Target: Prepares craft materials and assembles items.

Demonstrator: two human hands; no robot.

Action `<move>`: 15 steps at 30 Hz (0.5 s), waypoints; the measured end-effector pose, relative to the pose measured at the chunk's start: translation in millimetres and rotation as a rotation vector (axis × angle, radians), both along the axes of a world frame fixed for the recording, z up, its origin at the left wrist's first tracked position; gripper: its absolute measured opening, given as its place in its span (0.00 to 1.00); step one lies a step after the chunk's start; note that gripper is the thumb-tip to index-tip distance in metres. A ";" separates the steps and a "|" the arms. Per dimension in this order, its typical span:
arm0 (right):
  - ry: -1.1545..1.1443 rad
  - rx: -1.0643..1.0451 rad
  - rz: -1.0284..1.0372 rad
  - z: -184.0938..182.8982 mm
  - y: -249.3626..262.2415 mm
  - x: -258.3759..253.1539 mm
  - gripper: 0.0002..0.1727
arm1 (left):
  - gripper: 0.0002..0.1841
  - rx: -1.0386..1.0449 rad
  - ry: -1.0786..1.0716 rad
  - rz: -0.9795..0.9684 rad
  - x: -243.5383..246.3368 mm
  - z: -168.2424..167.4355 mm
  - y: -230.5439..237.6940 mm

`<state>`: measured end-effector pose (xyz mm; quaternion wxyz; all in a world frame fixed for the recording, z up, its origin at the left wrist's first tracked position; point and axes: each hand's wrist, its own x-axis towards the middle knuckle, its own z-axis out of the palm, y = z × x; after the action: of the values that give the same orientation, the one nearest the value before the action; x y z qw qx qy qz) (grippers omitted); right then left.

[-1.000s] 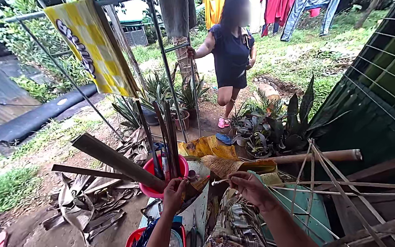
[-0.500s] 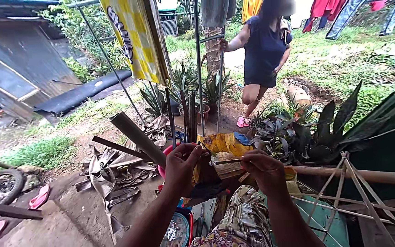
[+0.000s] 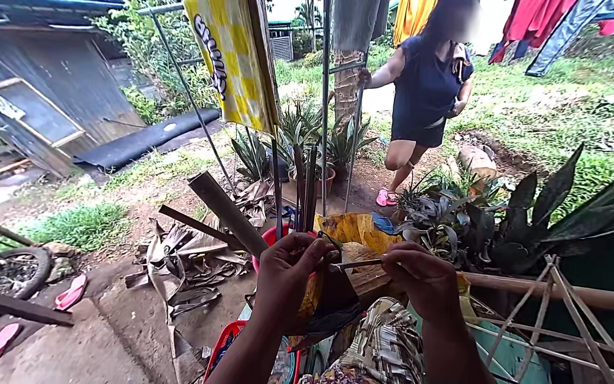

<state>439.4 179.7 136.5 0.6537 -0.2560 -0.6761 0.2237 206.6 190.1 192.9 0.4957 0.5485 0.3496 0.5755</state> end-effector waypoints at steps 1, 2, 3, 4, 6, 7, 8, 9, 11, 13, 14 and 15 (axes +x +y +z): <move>0.000 0.003 -0.003 0.3 0.5 -1.1 0.07 | 0.04 0.005 -0.010 -0.001 0.0 0.7 -1.0; -0.001 0.003 -0.008 0.4 0.8 -1.7 0.07 | 0.04 0.008 -0.021 -0.001 0.0 0.8 -1.7; 0.002 0.000 -0.015 -0.1 0.8 -2.3 0.07 | 0.04 0.008 -0.033 -0.002 -0.1 0.6 -2.6; 0.011 -0.004 -0.021 -1.2 1.1 -3.0 0.07 | 0.03 0.004 -0.042 -0.002 -0.3 0.3 -3.4; 0.029 -0.010 -0.025 -3.8 1.9 -3.6 0.07 | 0.04 -0.005 -0.050 0.001 -0.3 -1.5 -3.9; 0.036 -0.013 -0.028 -5.0 2.5 -3.4 0.07 | 0.04 -0.002 -0.048 0.000 -0.3 -2.4 -3.7; 0.044 -0.015 -0.031 -6.2 3.4 -2.9 0.07 | 0.04 0.000 -0.050 0.004 0.0 -2.8 -3.2; 0.053 -0.016 -0.032 -7.2 4.3 -2.0 0.07 | 0.04 -0.004 -0.058 0.008 0.8 -2.7 -3.0; 0.079 -0.022 -0.027 -9.6 4.8 0.2 0.08 | 0.04 -0.025 -0.072 0.016 1.8 -1.9 -3.3; 0.105 -0.026 -0.009 -11.4 5.0 1.2 0.08 | 0.04 -0.036 -0.083 0.025 1.9 -1.1 -2.8; 0.113 -0.028 0.006 -11.2 4.4 0.6 0.08 | 0.04 -0.035 -0.080 0.025 1.6 -1.2 -2.2; 0.116 -0.030 0.017 -10.9 3.2 -1.0 0.08 | 0.04 -0.032 -0.078 0.025 1.3 -1.5 -1.5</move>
<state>438.3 182.9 125.6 0.6861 -0.2465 -0.6357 0.2538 207.9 188.6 191.3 0.5103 0.5132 0.3462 0.5970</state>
